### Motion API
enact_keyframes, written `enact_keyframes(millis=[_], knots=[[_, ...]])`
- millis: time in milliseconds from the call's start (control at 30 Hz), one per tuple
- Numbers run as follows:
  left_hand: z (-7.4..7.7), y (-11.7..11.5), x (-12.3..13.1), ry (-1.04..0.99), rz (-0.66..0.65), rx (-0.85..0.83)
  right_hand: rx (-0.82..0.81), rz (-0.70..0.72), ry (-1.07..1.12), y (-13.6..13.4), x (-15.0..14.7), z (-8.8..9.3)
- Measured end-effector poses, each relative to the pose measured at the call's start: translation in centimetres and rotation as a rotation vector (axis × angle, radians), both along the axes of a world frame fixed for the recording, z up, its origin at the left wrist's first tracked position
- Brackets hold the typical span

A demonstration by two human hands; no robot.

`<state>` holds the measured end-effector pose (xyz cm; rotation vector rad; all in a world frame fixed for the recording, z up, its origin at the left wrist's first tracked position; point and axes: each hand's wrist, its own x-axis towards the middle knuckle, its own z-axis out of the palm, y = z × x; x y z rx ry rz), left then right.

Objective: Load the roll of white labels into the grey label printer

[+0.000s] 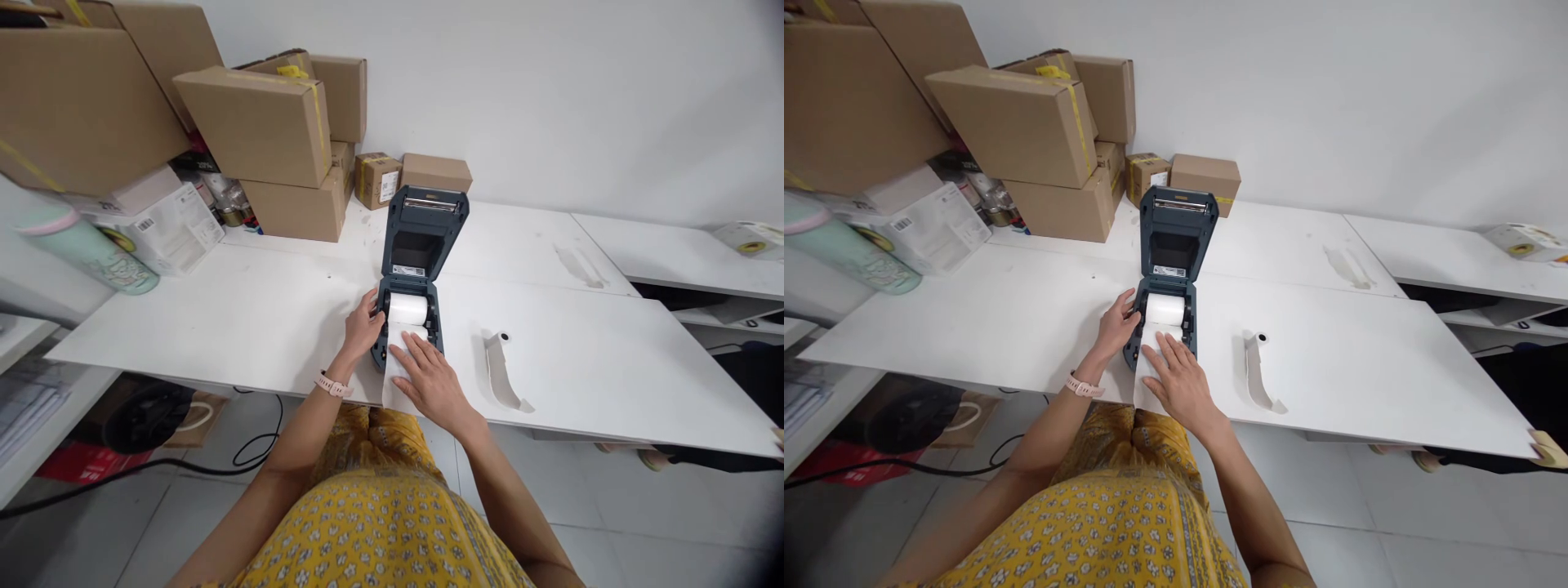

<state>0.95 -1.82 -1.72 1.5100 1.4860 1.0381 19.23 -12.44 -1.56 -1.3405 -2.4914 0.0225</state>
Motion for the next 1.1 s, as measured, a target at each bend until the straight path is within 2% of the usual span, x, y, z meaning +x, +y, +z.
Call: enact_keyframes(millis=[233, 333, 433, 500, 600, 667, 733, 800, 833, 900, 1000, 1100], knots=[[-1.5, -0.1, 0.2, -0.163, 0.027, -0.02, -0.033, 0.011, 0.06, -0.1, 0.1, -0.3], [-2.3, -1.8, 0.6, -0.282, 0.017, -0.055, -0.074, 0.04, 0.109, -0.3, 0.4, 0.2], [-2.6, -4.4, 1.0, -0.337, -0.032, -0.112, -0.143, 0.122, 0.282, 0.9, 1.9, 2.4], [-2.7, -6.0, 1.0, -0.388, -0.062, -0.155, -0.083, 0.056, 0.507, 3.4, 3.4, 4.8], [-3.0, -7.5, 0.7, -0.429, -0.084, -0.2, 0.191, -0.221, 0.823, 10.2, 5.2, 9.1], [-3.3, -8.0, 0.5, -0.441, -0.087, -0.211, 0.142, -0.253, 0.96, 15.6, 5.8, 11.5], [-3.5, -8.2, 0.3, -0.452, -0.08, -0.21, -0.017, -0.229, 1.053, 20.2, 5.8, 13.2], [-3.6, -8.4, 0.2, -0.46, -0.081, -0.205, -0.148, -0.203, 1.096, 22.6, 5.4, 13.9], [-3.6, -8.5, 0.2, -0.465, -0.082, -0.206, -0.167, -0.194, 1.104, 22.7, 5.1, 14.0], [-3.4, -8.7, 0.2, -0.483, -0.089, -0.212, -0.111, -0.178, 1.107, 20.7, 4.5, 13.3], [-3.1, -8.9, 0.1, -0.506, -0.106, -0.203, 0.024, -0.14, 1.063, 14.4, 3.6, 10.8], [-3.4, -9.2, -0.2, -0.499, -0.149, -0.176, 0.064, -0.082, 0.944, 7.5, 2.7, 7.1]])
